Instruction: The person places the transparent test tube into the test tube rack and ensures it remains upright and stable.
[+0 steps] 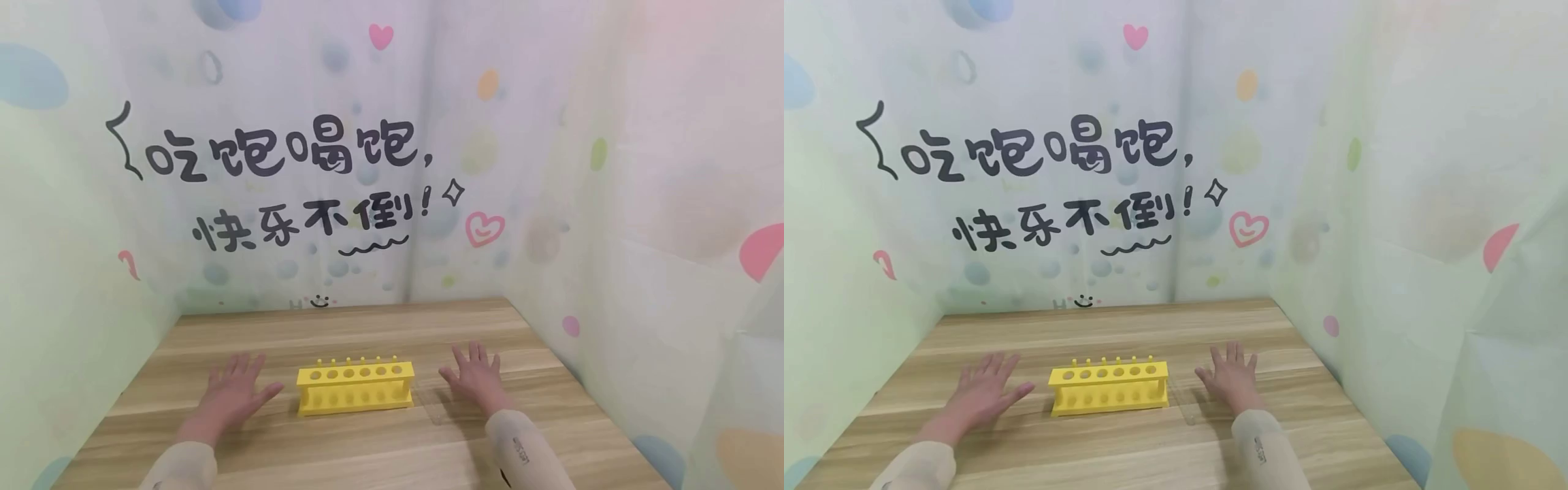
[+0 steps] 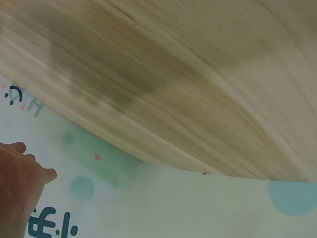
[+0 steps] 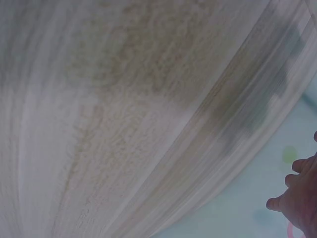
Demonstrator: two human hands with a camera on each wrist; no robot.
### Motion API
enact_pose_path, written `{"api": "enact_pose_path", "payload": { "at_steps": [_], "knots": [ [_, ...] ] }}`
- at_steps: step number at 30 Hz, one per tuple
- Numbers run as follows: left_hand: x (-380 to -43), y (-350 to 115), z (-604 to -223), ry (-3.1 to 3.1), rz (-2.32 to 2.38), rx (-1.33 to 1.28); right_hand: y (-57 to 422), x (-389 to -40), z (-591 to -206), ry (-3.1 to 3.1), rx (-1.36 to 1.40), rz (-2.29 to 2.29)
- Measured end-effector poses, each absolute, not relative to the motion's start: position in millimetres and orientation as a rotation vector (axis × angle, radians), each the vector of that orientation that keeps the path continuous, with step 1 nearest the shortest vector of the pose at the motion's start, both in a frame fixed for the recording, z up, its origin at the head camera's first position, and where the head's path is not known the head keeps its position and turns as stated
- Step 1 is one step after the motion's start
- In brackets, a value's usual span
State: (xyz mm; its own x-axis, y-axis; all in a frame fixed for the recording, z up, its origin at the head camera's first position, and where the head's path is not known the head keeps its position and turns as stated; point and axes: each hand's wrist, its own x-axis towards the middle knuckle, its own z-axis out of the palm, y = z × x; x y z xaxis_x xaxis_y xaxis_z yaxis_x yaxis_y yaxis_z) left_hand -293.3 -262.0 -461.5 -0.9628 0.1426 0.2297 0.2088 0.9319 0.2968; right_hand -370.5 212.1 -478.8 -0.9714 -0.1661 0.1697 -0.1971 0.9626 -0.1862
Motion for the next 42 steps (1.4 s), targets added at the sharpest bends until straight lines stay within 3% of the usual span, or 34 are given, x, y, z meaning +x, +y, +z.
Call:
{"api": "enact_pose_path", "payload": {
  "at_steps": [42],
  "knots": [
    [-303.6, -219.3, -458.0, -2.745, -0.527, -0.560, 189.6, -369.4, -475.8, -2.947, 0.319, 0.389]
  ]
}}
